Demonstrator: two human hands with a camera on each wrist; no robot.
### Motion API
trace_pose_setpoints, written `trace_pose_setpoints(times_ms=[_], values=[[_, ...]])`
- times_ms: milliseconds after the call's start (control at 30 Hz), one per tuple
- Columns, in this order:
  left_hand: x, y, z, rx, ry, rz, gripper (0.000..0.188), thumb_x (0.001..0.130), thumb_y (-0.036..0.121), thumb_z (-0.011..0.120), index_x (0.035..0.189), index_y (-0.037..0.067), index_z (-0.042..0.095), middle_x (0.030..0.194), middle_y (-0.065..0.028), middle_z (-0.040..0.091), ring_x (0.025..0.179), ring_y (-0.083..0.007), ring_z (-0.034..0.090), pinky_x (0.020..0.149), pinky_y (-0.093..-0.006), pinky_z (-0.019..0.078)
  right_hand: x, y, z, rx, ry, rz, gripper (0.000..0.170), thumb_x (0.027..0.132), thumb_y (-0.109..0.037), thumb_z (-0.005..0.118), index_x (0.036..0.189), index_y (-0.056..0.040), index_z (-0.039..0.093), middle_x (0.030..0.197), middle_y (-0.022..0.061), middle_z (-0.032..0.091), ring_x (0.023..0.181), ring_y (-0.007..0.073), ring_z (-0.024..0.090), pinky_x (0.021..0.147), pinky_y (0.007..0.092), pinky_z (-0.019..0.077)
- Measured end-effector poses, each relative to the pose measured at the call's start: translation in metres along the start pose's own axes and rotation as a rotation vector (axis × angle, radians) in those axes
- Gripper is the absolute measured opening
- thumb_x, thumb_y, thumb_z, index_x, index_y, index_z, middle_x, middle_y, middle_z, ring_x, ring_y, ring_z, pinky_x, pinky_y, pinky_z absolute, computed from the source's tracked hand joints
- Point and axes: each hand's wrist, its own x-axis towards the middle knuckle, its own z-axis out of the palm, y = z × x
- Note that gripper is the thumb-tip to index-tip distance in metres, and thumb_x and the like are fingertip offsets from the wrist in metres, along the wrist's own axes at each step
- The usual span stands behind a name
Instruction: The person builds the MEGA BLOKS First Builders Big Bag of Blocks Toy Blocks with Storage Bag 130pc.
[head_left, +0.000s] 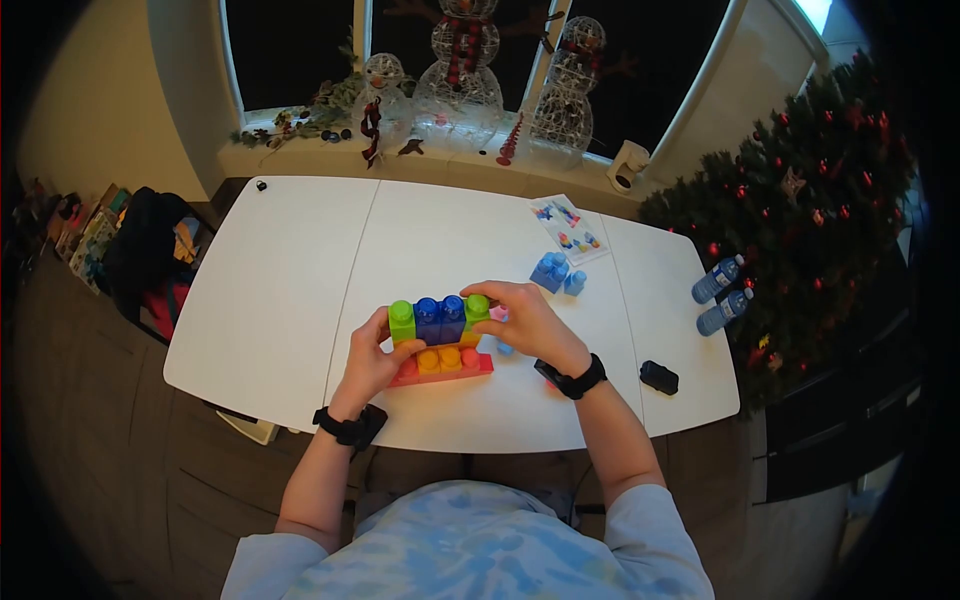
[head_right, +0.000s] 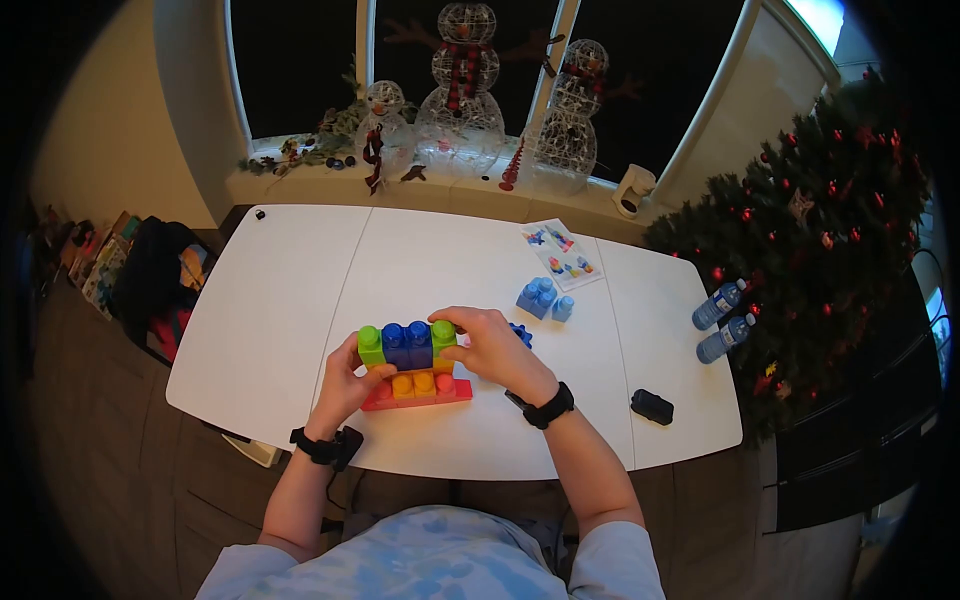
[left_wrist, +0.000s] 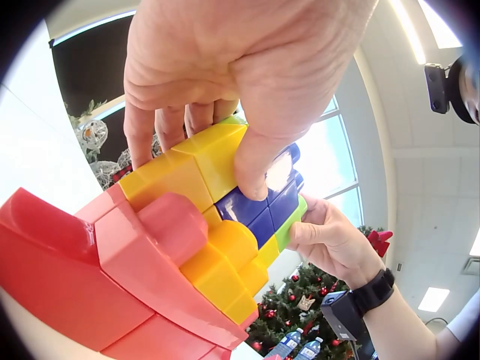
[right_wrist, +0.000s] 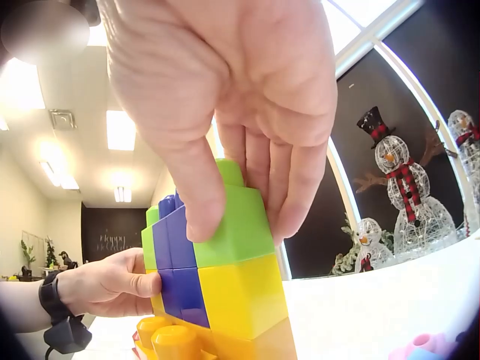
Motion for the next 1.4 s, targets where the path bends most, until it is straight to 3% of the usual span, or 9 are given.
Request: trace_pose_setpoints(times_ms=[200,267,500,700,767,933,1067,1133,1400], values=[[0.001,-0.002,0.000,0.024,0.001,0.012,0.041,0.086,-0.002,0.081,0.122,0.001,0.061,0.111,-0.0065,0.071,0.108,-0.0171,0.068,0.102,-0.0347,0.0542,-0.024,0.015,-0.010,-0.048,0.165,-0.114,0.056,0.079,-0.014,0.084,0.131,-0.0078,0.064,0.124,0.0156,0.069,0.103,0.0337,0.071,0.090,0.0405,0.0567],[0.000,-0.003,0.000,0.025,0.008,0.013,0.041,0.086,-0.002,0.081,0.122,0.001,0.061,0.111,-0.0064,0.071,0.108,-0.0170,0.068,0.102,-0.0348,0.0542,-0.046,0.008,-0.033,-0.146,0.196,0.209,0.062,0.079,-0.022,0.086,0.134,-0.0084,0.062,0.129,0.0143,0.067,0.101,0.0339,0.071,0.088,0.0419,0.0568],[0.000,0.002,0.001,0.021,0.010,0.009,0.041,0.086,-0.003,0.080,0.122,0.000,0.061,0.111,-0.0065,0.071,0.108,-0.0174,0.069,0.102,-0.0352,0.0546,-0.130,0.065,-0.022,-0.618,-0.049,0.550,0.063,0.076,-0.031,0.088,0.129,-0.0058,0.064,0.112,0.0157,0.067,0.097,0.0350,0.070,0.086,0.0429,0.0572],[0.000,0.000,0.000,0.028,0.007,0.003,0.043,0.086,-0.003,0.080,0.124,0.000,0.061,0.113,-0.0063,0.071,0.109,-0.0172,0.068,0.102,-0.0352,0.0544,-0.123,0.130,-0.013,-0.332,0.081,0.429,0.049,0.079,-0.025,0.084,0.121,-0.0043,0.070,0.102,0.0147,0.069,0.088,0.0298,0.070,0.083,0.0409,0.0569],[-0.001,0.001,0.001,0.021,0.006,0.008,0.044,0.086,-0.003,0.080,0.125,0.000,0.060,0.113,-0.0063,0.071,0.110,-0.0171,0.068,0.102,-0.0352,0.0545,-0.109,0.139,-0.021,0.022,0.098,0.631,0.045,0.081,-0.024,0.083,0.120,-0.0037,0.071,0.100,0.0130,0.073,0.087,0.0241,0.070,0.082,0.0378,0.0562],[-0.001,0.002,0.001,0.001,0.008,0.000,0.044,0.086,-0.003,0.080,0.125,0.000,0.060,0.113,-0.0060,0.071,0.109,-0.0170,0.068,0.102,-0.0350,0.0544,-0.098,0.203,-0.022,0.355,0.272,0.725,0.029,0.089,-0.010,0.071,0.116,-0.0015,0.071,0.099,0.0127,0.074,0.085,0.0180,0.070,0.072,0.0348,0.0558],[-0.001,0.001,0.001,0.006,0.004,0.005,0.044,0.086,-0.003,0.080,0.125,0.000,0.060,0.113,-0.0060,0.071,0.109,-0.0169,0.068,0.102,-0.0350,0.0543,-0.084,0.207,-0.024,-0.033,0.436,0.672,0.024,0.088,-0.006,0.071,0.112,-0.0015,0.071,0.097,0.0142,0.073,0.082,0.0207,0.070,0.074,0.0356,0.0557],[-0.001,0.001,0.000,0.000,0.002,0.002,0.043,0.086,-0.003,0.080,0.124,0.000,0.060,0.113,-0.0060,0.071,0.109,-0.0171,0.068,0.102,-0.0352,0.0542,-0.068,0.204,-0.029,-0.312,0.688,0.405,0.023,0.087,-0.002,0.070,0.110,-0.0020,0.071,0.100,0.0156,0.071,0.085,0.0257,0.070,0.079,0.0379,0.0562],[-0.001,0.002,0.001,0.007,0.001,0.006,0.042,0.086,-0.002,0.080,0.123,0.001,0.060,0.112,-0.0061,0.071,0.108,-0.0172,0.068,0.102,-0.0350,0.0543,0.005,0.185,-0.029,-0.632,0.431,0.253,0.033,0.083,-0.006,0.076,0.115,-0.0055,0.071,0.111,0.0131,0.069,0.116,0.0332,0.060,0.095,0.0451,0.0545]])
